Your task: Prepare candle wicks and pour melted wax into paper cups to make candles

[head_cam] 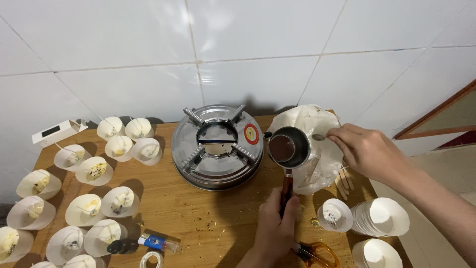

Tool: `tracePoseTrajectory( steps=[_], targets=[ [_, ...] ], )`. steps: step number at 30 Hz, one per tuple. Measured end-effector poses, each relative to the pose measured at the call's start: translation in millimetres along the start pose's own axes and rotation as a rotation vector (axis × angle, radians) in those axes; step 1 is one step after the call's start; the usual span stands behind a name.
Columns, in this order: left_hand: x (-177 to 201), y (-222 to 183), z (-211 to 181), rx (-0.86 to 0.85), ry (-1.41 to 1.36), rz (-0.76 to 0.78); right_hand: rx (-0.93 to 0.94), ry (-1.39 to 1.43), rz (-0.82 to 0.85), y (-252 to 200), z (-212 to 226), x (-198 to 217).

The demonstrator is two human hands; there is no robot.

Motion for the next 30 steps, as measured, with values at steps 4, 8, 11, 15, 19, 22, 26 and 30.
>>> tracePoseTrajectory(
  steps=[4,8,11,15,19,22,26,30],
  targets=[
    [3,1,4,-0.012,0.036,-0.023,0.113,-0.023,0.079,-3,-6,-26],
    [5,2,8,-0.039,0.049,-0.038,0.147,-0.176,0.013,-6,-4,-25],
    [4,2,9,-0.043,0.058,-0.035,0.182,-0.224,0.031,-13,-9,-38],
    [4,-1,4,0.074,0.015,0.006,0.219,-0.166,0.051,-15,-10,-43],
    [2,1,14,-0.003,0.02,-0.007,0.177,-0.114,0.06,-11,-7,-38],
    [3,3,17,-0.023,0.083,-0.051,0.156,-0.184,0.149,-15,-18,-56],
    [3,1,17,0.025,0.014,-0.021,0.144,-0.226,0.159,-14,-15,-62],
    [4,1,16,-0.045,0.006,-0.036,0.156,-0.13,0.078,-22,-7,-57]
  ],
)
Point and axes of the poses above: each hand's wrist, its own y-axis towards the middle knuckle, its own x-axis out of the back of the hand, z = x × y, the point moved 6 cm from there along y, towards the middle knuckle, and after that the axes turned 3 degrees about z, right-handed, at the moved point
